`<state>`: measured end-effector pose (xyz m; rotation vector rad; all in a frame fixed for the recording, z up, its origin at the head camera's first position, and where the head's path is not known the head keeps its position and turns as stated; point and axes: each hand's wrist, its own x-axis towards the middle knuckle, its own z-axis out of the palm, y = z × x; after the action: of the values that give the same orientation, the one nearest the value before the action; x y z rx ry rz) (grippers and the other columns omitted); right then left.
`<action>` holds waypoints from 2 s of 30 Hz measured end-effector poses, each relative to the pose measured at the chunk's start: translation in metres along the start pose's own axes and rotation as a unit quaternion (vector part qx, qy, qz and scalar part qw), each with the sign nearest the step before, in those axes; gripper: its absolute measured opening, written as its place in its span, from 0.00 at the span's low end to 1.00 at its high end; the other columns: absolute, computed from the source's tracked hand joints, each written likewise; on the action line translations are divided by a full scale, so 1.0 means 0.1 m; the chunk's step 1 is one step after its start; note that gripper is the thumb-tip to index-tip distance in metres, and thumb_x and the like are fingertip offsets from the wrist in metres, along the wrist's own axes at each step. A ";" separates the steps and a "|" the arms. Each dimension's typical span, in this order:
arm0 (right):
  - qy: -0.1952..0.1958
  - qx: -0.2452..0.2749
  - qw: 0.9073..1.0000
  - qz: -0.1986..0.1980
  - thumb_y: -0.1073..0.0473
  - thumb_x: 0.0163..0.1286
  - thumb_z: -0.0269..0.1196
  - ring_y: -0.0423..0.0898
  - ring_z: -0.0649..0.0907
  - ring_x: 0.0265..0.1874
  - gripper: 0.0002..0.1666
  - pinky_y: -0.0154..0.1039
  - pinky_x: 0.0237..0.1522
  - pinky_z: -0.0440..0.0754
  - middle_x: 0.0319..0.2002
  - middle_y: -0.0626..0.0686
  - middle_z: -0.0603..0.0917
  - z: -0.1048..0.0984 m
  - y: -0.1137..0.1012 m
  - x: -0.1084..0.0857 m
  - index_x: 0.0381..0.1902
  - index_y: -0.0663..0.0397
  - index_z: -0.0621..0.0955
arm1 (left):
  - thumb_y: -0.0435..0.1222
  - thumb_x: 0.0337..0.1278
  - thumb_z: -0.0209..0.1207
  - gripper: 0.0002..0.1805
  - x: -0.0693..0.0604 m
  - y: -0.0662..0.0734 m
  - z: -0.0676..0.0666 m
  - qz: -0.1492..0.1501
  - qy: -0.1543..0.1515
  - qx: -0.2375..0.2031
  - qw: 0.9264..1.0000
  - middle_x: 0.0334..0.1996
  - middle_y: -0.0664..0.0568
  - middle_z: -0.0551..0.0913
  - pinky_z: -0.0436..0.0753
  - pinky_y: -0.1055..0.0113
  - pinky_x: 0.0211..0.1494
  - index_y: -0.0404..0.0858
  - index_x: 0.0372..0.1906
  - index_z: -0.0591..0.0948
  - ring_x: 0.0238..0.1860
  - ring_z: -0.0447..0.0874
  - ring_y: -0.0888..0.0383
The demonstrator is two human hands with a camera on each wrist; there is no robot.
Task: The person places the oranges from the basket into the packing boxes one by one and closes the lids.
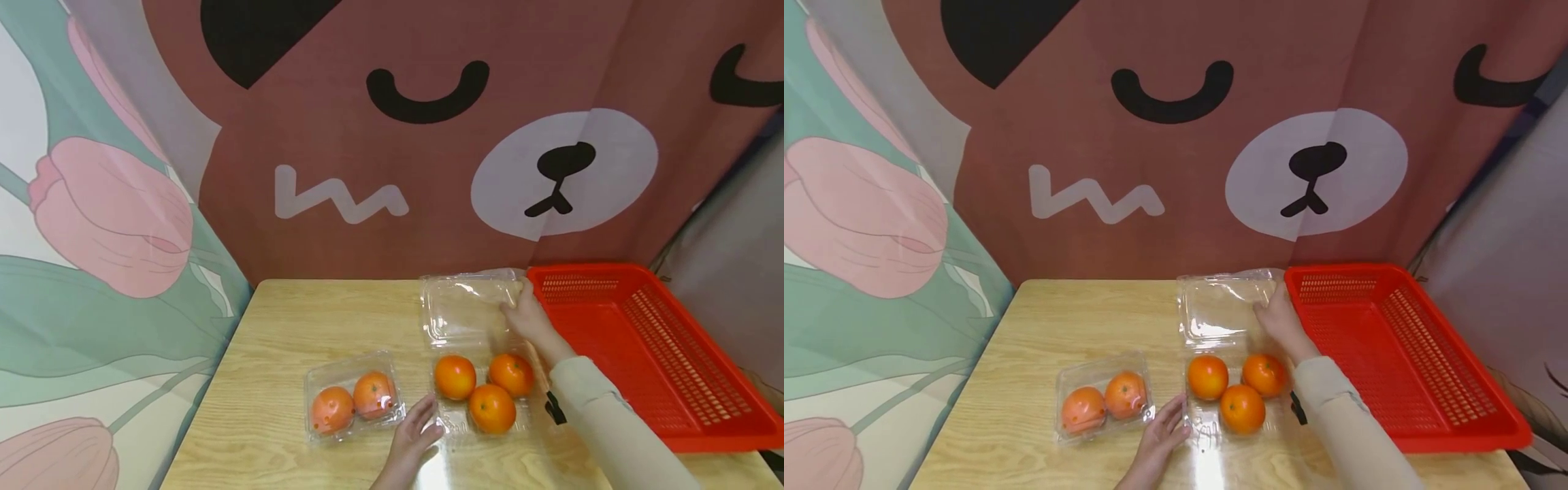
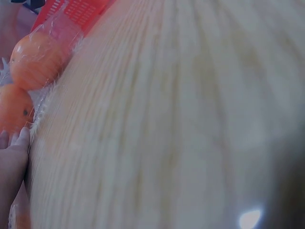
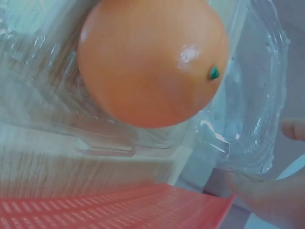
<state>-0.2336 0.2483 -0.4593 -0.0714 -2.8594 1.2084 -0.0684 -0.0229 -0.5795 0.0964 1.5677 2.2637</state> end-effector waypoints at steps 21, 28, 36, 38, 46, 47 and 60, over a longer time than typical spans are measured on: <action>0.065 0.020 0.994 -0.088 0.63 0.73 0.59 0.70 0.74 0.56 0.36 0.67 0.55 0.72 0.56 0.76 0.73 -0.37 -0.11 -0.81 0.69 0.74 0.57 | 0.35 0.69 0.57 0.33 0.00 -0.02 0.00 0.007 0.001 -0.003 1.000 0.73 0.33 0.60 0.62 0.24 0.59 0.34 0.74 0.61 0.71 0.59 0.35; 0.118 0.014 0.989 -0.092 0.63 0.73 0.59 0.65 0.77 0.54 0.23 0.63 0.52 0.73 0.55 0.67 0.78 -0.42 -0.09 -1.04 0.63 0.66 0.69 | 0.35 0.69 0.58 0.33 0.00 0.00 0.00 0.003 0.004 -0.003 1.000 0.73 0.33 0.60 0.61 0.23 0.59 0.34 0.74 0.61 0.71 0.58 0.35; 0.189 -0.040 0.974 -0.118 0.67 0.67 0.65 0.56 0.80 0.46 0.17 0.44 0.47 0.76 0.46 0.59 0.85 -0.42 -0.01 -1.24 0.53 0.61 0.79 | 0.35 0.68 0.58 0.33 -0.01 0.02 0.01 -0.002 0.009 0.000 1.000 0.73 0.33 0.60 0.61 0.23 0.58 0.34 0.74 0.62 0.71 0.60 0.35; 0.199 -0.048 0.970 -0.129 0.69 0.64 0.67 0.55 0.80 0.44 0.16 0.36 0.45 0.74 0.45 0.57 0.85 -0.41 0.01 -1.29 0.51 0.60 0.81 | 0.35 0.68 0.58 0.33 -0.01 0.03 0.02 -0.001 0.007 0.000 1.000 0.73 0.33 0.60 0.61 0.23 0.59 0.34 0.74 0.61 0.71 0.60 0.35; 0.223 -0.090 0.950 -0.201 0.73 0.52 0.73 0.53 0.81 0.43 0.20 0.13 0.51 0.60 0.41 0.51 0.85 -0.35 0.12 -1.50 0.43 0.54 0.84 | 0.35 0.68 0.58 0.34 -0.01 0.02 0.03 -0.004 0.006 -0.002 1.000 0.73 0.34 0.61 0.61 0.23 0.59 0.34 0.74 0.61 0.72 0.58 0.37; 0.225 -0.097 0.946 -0.211 0.73 0.50 0.74 0.52 0.81 0.43 0.21 0.12 0.52 0.60 0.41 0.51 0.85 -0.34 0.14 -1.53 0.42 0.54 0.84 | 0.35 0.68 0.58 0.34 -0.01 0.02 0.03 -0.005 0.006 -0.002 1.000 0.73 0.34 0.61 0.61 0.23 0.59 0.34 0.74 0.61 0.72 0.59 0.37; 0.216 -0.191 0.904 -0.316 0.35 0.78 0.42 0.50 0.82 0.38 0.34 0.24 0.48 0.72 0.39 0.51 0.84 -0.18 0.45 -1.82 0.33 0.53 0.84 | 0.35 0.68 0.58 0.33 -0.02 0.00 0.01 -0.001 0.008 -0.004 1.000 0.72 0.33 0.61 0.59 0.22 0.58 0.34 0.74 0.62 0.72 0.57 0.35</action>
<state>-0.0494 0.2825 -0.4818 0.4768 -2.3758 0.4307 -0.0666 -0.0227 -0.5788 0.0755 1.5663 2.2728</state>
